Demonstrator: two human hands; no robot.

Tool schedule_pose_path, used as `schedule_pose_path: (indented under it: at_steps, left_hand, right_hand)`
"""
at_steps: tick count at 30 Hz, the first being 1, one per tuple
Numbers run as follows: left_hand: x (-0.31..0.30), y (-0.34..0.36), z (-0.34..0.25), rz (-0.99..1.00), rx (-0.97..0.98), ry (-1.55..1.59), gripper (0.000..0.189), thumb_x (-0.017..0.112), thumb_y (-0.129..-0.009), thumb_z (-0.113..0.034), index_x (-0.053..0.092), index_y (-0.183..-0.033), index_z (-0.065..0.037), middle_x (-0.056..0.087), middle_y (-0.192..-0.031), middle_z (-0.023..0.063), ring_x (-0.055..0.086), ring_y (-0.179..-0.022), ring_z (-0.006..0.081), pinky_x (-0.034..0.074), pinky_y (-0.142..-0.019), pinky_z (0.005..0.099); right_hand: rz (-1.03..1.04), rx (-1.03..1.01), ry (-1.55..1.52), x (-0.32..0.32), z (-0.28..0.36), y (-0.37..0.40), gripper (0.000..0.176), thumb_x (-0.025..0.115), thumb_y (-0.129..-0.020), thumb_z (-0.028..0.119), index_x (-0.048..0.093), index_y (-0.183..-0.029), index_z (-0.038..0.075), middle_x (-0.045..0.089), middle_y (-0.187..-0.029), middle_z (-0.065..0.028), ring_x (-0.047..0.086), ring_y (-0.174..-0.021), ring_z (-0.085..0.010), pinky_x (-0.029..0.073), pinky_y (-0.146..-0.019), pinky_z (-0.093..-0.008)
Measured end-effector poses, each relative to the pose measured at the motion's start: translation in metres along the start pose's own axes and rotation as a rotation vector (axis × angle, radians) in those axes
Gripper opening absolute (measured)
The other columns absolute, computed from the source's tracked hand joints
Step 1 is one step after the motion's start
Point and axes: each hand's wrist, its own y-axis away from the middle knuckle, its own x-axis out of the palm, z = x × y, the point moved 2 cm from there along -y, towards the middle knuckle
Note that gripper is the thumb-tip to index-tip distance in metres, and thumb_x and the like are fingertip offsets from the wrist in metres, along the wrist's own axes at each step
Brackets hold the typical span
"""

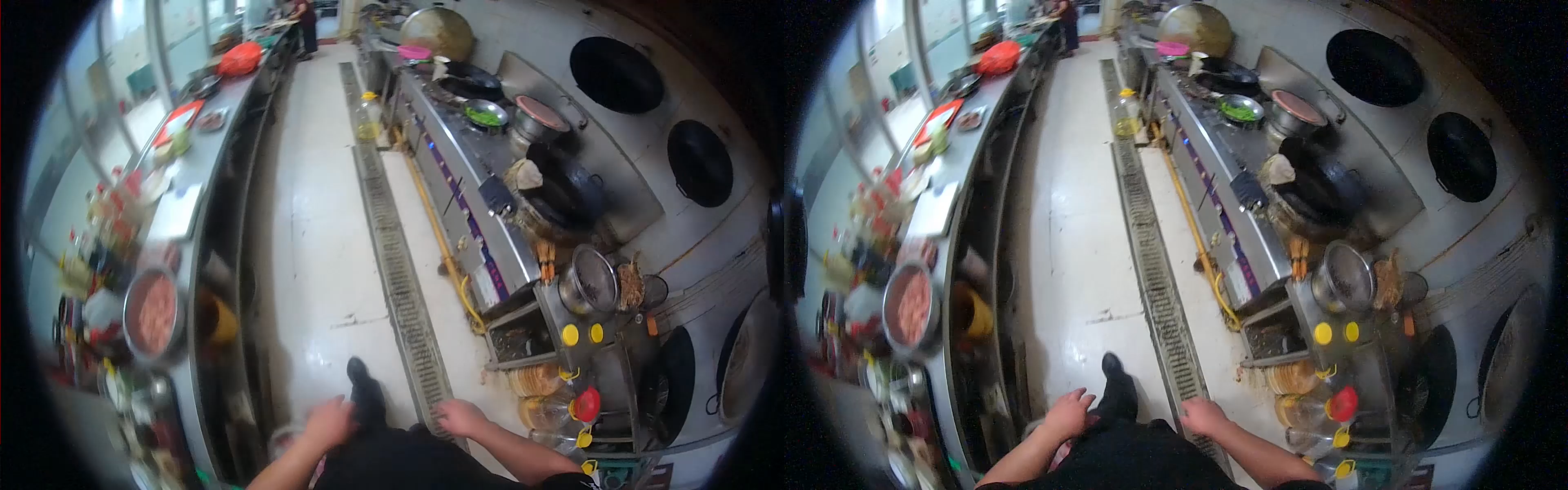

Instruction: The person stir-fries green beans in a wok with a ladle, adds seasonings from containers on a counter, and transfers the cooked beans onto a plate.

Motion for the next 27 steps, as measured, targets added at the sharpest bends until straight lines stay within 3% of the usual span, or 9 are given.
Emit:
schedule_pose_path:
  at_steps: [2, 3, 4, 7, 14, 17, 19, 24, 27]
  left_hand:
    - [-0.016, -0.015, 0.024, 0.010, 0.049, -0.035, 0.062, 0.068, -0.083, -0.041, 0.050, -0.133, -0.010, 0.049, -0.137, 0.0213, 0.054, -0.119, 0.0378, 0.044, -0.100, 0.0455]
    - [-0.109, -0.136, 0.036, 0.006, 0.078, -0.023, 0.062, 0.068, -0.083, -0.041, 0.050, -0.133, -0.010, 0.049, -0.137, 0.0213, 0.054, -0.119, 0.0378, 0.044, -0.100, 0.0455]
    - [-0.113, -0.145, 0.021, 0.095, 0.122, -0.042, 0.061, 0.067, -0.083, -0.041, 0.050, -0.133, -0.009, 0.049, -0.136, 0.0214, 0.054, -0.119, 0.0381, 0.044, -0.099, 0.0457]
    - [-0.222, -0.245, 0.038, 0.146, 0.188, -0.193, 0.059, 0.066, -0.084, -0.040, 0.050, -0.131, -0.007, 0.050, -0.136, 0.0213, 0.053, -0.119, 0.0381, 0.044, -0.099, 0.0461]
    - [-0.359, -0.482, 0.070, -0.117, 0.328, -0.133, 0.056, 0.065, -0.085, -0.038, 0.052, -0.129, -0.007, 0.055, -0.130, 0.0191, 0.055, -0.117, 0.0361, 0.045, -0.099, 0.0447]
    - [-0.390, -0.574, 0.106, -0.106, 0.227, -0.086, 0.056, 0.066, -0.084, -0.039, 0.053, -0.128, -0.007, 0.056, -0.129, 0.0187, 0.055, -0.117, 0.0353, 0.045, -0.099, 0.0438]
    - [-0.406, -0.614, 0.146, 0.041, -0.015, -0.043, 0.060, 0.069, -0.081, -0.041, 0.055, -0.128, -0.006, 0.056, -0.129, 0.0185, 0.055, -0.117, 0.0363, 0.046, -0.098, 0.0432]
    - [-0.415, -0.677, 0.275, 0.040, -0.378, 0.143, 0.060, 0.073, -0.078, -0.042, 0.061, -0.122, -0.004, 0.060, -0.125, 0.0195, 0.057, -0.116, 0.0347, 0.046, -0.099, 0.0412]
    - [-0.411, -0.716, 0.361, 0.157, -0.581, 0.189, 0.059, 0.069, -0.080, -0.046, 0.061, -0.122, -0.006, 0.061, -0.124, 0.0182, 0.057, -0.116, 0.0334, 0.046, -0.099, 0.0405]
  right_hand:
    - [-0.026, 0.086, -0.029, 0.011, -0.002, 0.000, 0.041, 0.062, -0.086, 0.034, 0.060, -0.117, 0.007, 0.059, -0.116, -0.0197, 0.056, -0.112, -0.0377, 0.047, -0.093, -0.0456]
    - [-0.060, 0.155, -0.003, -0.104, -0.029, -0.071, 0.039, 0.062, -0.087, 0.034, 0.060, -0.115, 0.007, 0.060, -0.115, -0.0190, 0.057, -0.110, -0.0372, 0.047, -0.093, -0.0455]
    - [-0.015, 0.243, 0.014, -0.109, -0.042, -0.040, 0.038, 0.062, -0.087, 0.034, 0.061, -0.113, 0.006, 0.061, -0.114, -0.0184, 0.058, -0.108, -0.0367, 0.047, -0.092, -0.0453]
    - [-0.094, 0.218, -0.180, -0.185, -0.033, -0.105, 0.041, 0.062, -0.087, 0.035, 0.061, -0.117, 0.007, 0.062, -0.114, -0.0177, 0.058, -0.109, -0.0348, 0.047, -0.093, -0.0441]
    - [-0.342, 0.289, -0.318, -0.330, -0.070, -0.284, 0.046, 0.066, -0.082, 0.034, 0.062, -0.120, 0.008, 0.064, -0.107, -0.0171, 0.062, -0.100, -0.0333, 0.049, -0.088, -0.0418]
    - [-0.365, 0.255, -0.325, -0.424, -0.096, -0.377, 0.043, 0.064, -0.083, 0.032, 0.063, -0.118, 0.007, 0.064, -0.106, -0.0172, 0.062, -0.099, -0.0334, 0.050, -0.087, -0.0424]
    - [-0.146, 0.258, -0.123, -0.486, -0.111, -0.450, 0.042, 0.062, -0.085, 0.033, 0.060, -0.115, 0.003, 0.061, -0.114, -0.0211, 0.058, -0.109, -0.0363, 0.047, -0.095, -0.0449]
    - [-0.628, 0.015, -0.261, -0.698, -0.102, -0.587, 0.040, 0.063, -0.084, 0.031, 0.061, -0.114, 0.006, 0.060, -0.112, -0.0237, 0.057, -0.107, -0.0393, 0.048, -0.090, -0.0485]
    - [-0.764, 0.021, -0.291, -0.839, -0.093, -0.670, 0.042, 0.065, -0.084, 0.029, 0.058, -0.118, 0.006, 0.057, -0.112, -0.0222, 0.056, -0.107, -0.0409, 0.048, -0.090, -0.0477]
